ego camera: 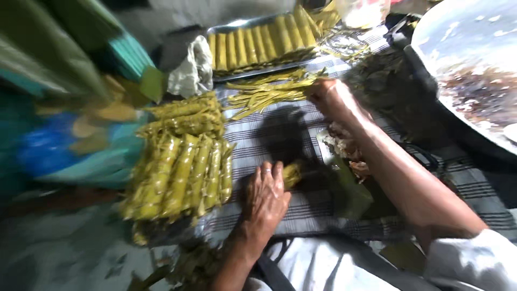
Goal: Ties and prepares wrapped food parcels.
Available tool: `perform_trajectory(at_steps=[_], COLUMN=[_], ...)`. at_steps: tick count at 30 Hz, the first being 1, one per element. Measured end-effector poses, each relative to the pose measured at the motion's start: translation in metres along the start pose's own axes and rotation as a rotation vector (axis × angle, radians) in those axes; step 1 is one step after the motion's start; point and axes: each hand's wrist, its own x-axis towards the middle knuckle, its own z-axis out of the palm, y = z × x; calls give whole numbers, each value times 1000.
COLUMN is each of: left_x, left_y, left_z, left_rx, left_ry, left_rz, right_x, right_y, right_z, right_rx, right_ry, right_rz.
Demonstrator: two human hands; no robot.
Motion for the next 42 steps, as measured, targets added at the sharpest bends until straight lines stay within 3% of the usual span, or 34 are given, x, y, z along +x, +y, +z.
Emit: perform_trajectory(at_steps=[3,5,10,13,18,22,28,37,42], left_x=[2,1,-4,0,-2,-4,-10,-17,-17], left_y=[7,10,4,-6,-27,-20,-19,-25,-27], left_z=[-6,-6,3,-11,-5,-1,0,1,2], left_rx=[45,65,6,-345,-1441,-1799,-1931,-2007,-2039], left_ry=[-82,-82,118,-48,-47,-115,-142,-104,-75], left_rz=[-11,-20,-66,-242,-386,-462,-514,-536,-498], right_x=[36,50,57,50,34,33,36,36,39], right_y=[10,17,19,16,-3,1,5,-3,9], right_z=[4,16,29,23,-1,-10,-8,16,-1], right_rx=[-78,-136,-223,-200,-207,-167,-157,-229,44], right_ry=[-2,-8,27,53,-20,-111,-304,-267,-122], right_rz=[118,58,-50,-92,-13,-37,-12,97,89])
